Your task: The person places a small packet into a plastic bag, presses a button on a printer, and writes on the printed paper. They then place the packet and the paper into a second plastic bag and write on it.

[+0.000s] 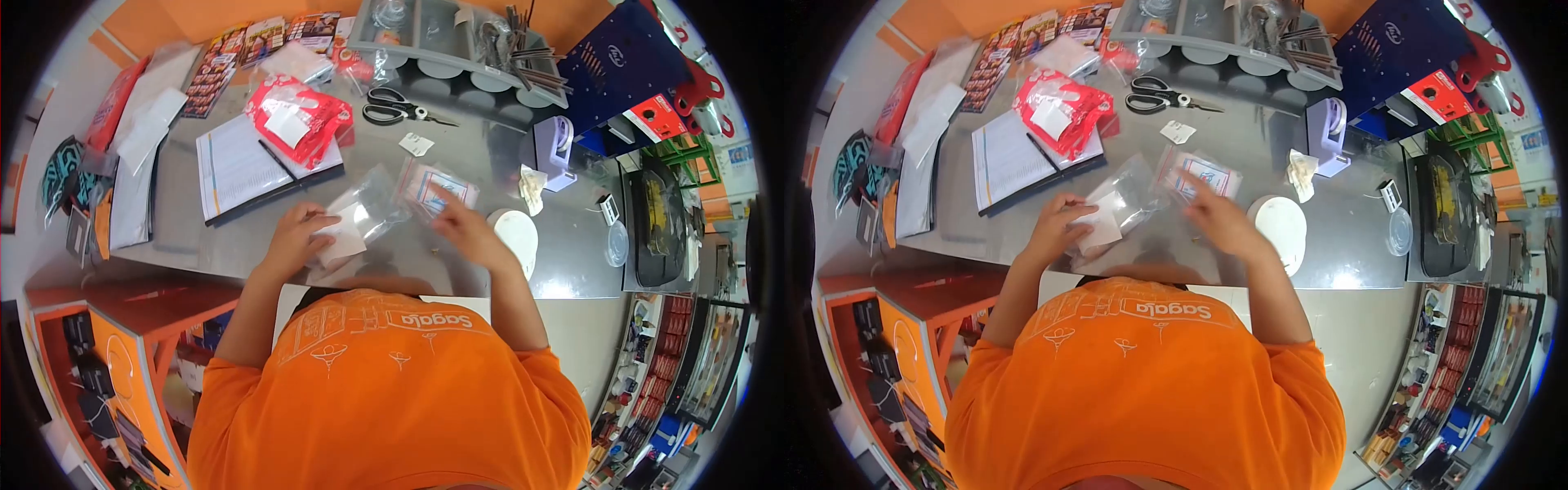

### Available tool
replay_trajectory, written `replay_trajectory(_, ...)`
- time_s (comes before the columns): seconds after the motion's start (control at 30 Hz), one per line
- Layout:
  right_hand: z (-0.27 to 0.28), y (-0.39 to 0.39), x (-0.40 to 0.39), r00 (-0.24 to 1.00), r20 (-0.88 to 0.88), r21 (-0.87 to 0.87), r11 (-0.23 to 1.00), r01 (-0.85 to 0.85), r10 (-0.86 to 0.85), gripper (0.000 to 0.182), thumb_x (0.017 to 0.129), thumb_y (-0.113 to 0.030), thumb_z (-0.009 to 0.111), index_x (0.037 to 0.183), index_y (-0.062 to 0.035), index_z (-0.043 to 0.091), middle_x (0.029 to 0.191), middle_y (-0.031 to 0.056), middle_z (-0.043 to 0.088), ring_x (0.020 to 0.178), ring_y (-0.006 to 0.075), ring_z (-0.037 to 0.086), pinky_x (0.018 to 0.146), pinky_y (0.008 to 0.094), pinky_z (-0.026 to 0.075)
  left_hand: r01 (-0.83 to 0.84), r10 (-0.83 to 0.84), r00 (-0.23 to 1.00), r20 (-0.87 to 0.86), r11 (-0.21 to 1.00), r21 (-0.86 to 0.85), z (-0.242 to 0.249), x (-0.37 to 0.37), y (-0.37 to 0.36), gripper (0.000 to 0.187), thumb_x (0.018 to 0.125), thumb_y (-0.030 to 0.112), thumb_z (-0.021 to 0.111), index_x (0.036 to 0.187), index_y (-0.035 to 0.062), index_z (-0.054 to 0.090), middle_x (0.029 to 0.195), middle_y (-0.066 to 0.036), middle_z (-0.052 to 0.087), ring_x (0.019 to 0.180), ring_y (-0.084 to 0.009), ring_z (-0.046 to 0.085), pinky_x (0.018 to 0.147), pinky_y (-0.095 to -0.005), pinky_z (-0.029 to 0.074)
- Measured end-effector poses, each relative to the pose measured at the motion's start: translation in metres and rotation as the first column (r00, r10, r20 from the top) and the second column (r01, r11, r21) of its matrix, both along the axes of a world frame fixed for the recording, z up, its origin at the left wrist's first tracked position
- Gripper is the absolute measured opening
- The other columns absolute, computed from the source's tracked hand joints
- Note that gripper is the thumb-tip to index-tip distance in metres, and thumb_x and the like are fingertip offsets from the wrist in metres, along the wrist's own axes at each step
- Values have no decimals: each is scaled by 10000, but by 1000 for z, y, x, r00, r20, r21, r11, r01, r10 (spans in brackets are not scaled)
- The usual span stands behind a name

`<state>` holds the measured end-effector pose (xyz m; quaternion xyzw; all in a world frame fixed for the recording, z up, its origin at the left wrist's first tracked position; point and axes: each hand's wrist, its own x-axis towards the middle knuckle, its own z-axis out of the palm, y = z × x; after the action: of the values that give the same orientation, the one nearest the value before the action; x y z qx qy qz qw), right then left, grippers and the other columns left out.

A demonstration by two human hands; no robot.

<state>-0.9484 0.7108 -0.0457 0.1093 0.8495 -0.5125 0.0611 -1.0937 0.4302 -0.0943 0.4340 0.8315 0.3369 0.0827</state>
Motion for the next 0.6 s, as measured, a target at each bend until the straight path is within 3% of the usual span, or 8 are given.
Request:
replay_trajectory(0.03,3,-16,-12,987,-17,-7,987,-162,162,519,857,-75,504,1330,-147,302,789,112,562,722,223,534,706,320,430,30,-30,1000,6,1000,-3,-2,-1,-1,380,660,107,701,1031,139,628,1029,-98,507,933,-283,512,808,-356,421)
replay_trajectory(0.1,7,-44,-31,943,-91,-47,945,-325,320,537,855,-82,506,1332,-151,269,756,114,557,714,256,538,691,339,428,50,-50,999,10,999,0,-4,1,-2,400,673,99,695,1063,160,625,1065,-104,494,947,-277,504,829,-350,411)
replay_trajectory(0.23,-4,-77,-63,916,-79,-178,898,-402,394,423,848,-117,523,1234,-111,350,762,113,582,747,280,570,685,359,431,-1,1,999,-33,1000,-16,-7,5,-2,376,684,105,693,1047,176,627,1111,-98,485,960,-268,505,820,-359,416)
replay_trajectory(0.3,-40,-82,-82,966,13,222,941,-255,258,324,821,-180,568,1084,-80,407,803,122,607,808,309,588,701,383,432,-13,13,999,-41,1000,-13,-12,6,-3,367,689,102,690,1042,177,628,1125,-97,483,976,-269,505,816,-362,417)
replay_trajectory(0.33,-48,-84,-85,965,15,223,940,-259,262,324,821,-180,568,1084,-80,407,803,122,607,808,309,588,701,383,432,-29,28,999,-31,999,-29,-16,6,-3,359,703,125,681,1050,196,623,1132,-91,484,997,-264,508,831,-370,402)
replay_trajectory(0.4,-55,-87,-91,950,147,631,713,-305,276,344,783,-237,609,1011,-71,411,847,131,620,852,339,585,716,407,434,-52,51,998,-21,998,-42,-19,6,-4,352,717,149,672,1059,215,617,1139,-85,484,1017,-258,511,846,-377,386)
replay_trajectory(0.53,-50,-75,-86,983,78,670,721,-177,168,369,767,-247,621,1020,-61,429,896,145,610,849,340,584,723,409,434,-79,76,996,-42,993,-92,-24,10,-7,497,717,158,675,1187,216,522,1162,-96,482,1047,-272,502,867,-365,376)
replay_trajectory(0.6,-66,-62,-85,998,-51,352,936,-1,21,358,756,-191,630,1034,-53,452,921,152,588,832,315,579,718,392,439,-96,94,995,-23,992,-78,-19,8,-4,546,715,159,678,1225,198,487,1163,-113,489,1049,-286,502,875,-359,381)
